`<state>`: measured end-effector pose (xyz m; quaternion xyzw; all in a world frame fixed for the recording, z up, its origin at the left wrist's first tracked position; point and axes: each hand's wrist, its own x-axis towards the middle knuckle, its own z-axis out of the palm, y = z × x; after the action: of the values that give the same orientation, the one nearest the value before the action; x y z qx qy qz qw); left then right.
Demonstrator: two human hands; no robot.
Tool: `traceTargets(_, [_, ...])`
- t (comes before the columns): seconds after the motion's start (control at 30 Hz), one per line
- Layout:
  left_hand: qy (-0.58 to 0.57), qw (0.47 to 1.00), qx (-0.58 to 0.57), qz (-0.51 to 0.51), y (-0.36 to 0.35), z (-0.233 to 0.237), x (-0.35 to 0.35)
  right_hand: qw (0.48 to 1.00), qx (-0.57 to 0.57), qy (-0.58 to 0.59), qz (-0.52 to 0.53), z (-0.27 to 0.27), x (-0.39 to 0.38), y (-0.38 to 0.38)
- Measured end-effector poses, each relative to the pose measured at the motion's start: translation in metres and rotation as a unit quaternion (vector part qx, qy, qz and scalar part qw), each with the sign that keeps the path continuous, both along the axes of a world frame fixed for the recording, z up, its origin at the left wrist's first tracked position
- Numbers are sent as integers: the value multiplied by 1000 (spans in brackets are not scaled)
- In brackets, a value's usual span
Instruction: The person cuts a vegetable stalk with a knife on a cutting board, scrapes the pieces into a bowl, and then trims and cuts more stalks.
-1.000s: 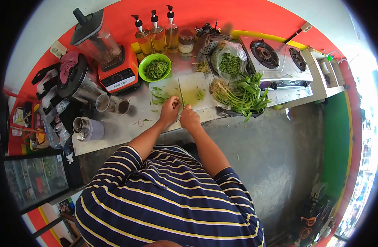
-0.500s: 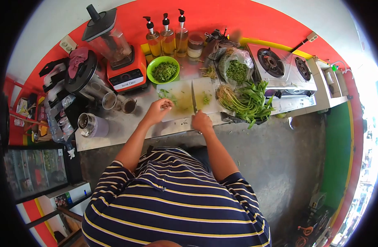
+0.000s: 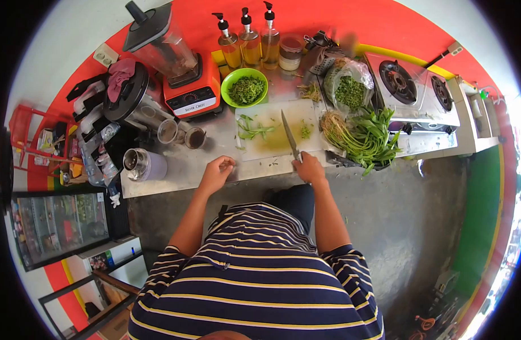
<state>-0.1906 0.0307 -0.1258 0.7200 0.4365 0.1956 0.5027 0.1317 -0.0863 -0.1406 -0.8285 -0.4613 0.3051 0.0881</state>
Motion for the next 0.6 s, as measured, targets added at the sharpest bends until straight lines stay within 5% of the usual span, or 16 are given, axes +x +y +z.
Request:
traceTargets(0.17, [11, 1000, 26, -13, 8, 3, 33, 999, 24, -15, -35, 16, 16, -2])
traceTargets(0.37, [43, 971, 237, -5, 32, -2, 120, 997, 12, -48, -52, 24, 33, -4])
traceTargets(0.53, [138, 947, 290, -11, 49, -17, 166, 999, 8, -30, -19, 39, 53, -12])
traceTargets(0.6, [156, 946, 285, -3, 49, -24, 166, 997, 23, 1, 69, 36, 65, -23])
